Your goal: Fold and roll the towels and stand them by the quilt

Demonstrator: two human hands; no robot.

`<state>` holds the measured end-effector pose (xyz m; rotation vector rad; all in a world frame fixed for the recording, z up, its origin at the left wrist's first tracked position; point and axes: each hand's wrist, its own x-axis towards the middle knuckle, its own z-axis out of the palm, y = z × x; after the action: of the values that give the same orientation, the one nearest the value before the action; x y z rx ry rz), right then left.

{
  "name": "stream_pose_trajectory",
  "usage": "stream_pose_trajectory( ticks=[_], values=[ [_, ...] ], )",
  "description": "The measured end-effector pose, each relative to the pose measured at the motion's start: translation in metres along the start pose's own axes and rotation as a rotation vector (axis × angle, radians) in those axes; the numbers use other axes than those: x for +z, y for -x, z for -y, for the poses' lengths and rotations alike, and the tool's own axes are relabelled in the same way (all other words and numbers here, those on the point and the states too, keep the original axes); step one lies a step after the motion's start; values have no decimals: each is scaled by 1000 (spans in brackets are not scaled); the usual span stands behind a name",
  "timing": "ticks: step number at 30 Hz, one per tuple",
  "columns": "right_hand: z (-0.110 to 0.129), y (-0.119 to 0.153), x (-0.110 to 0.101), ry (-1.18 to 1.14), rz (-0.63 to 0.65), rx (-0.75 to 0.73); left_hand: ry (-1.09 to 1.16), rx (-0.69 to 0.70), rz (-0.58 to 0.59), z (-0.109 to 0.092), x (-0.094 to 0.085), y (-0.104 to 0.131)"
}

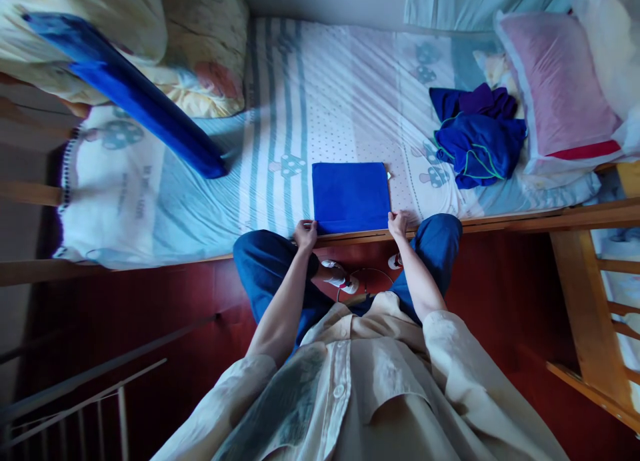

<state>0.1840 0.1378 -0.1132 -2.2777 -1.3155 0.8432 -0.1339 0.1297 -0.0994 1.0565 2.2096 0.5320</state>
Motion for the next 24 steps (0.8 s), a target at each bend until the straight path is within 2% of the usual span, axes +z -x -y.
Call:
stream_pose_trajectory(
  ticks=[2, 4, 6, 8, 10, 13, 18, 24],
  values=[
    [3, 3, -10, 14, -14, -60, -13, 136, -29, -3, -6, 5],
    [7, 8, -17, 18, -44, -190, -50, 354, -26, -6, -11, 9],
    [13, 17, -19, 20, -45, -361, -101, 563, 58, -6, -14, 14],
    [19, 27, -17, 54, 28, -519, -166, 686, 183, -3, -13, 17],
    [22, 36, -13, 127, 151, -615, -247, 717, 273, 3, -9, 19],
    [20, 44, -10, 234, 260, -651, -360, 701, 314, 12, 1, 18],
    [15, 35, -13, 317, 278, -628, -459, 734, 307, 18, 8, 9],
    [9, 19, -18, 338, 276, -591, -508, 806, 371, 17, 3, -6]
  ],
)
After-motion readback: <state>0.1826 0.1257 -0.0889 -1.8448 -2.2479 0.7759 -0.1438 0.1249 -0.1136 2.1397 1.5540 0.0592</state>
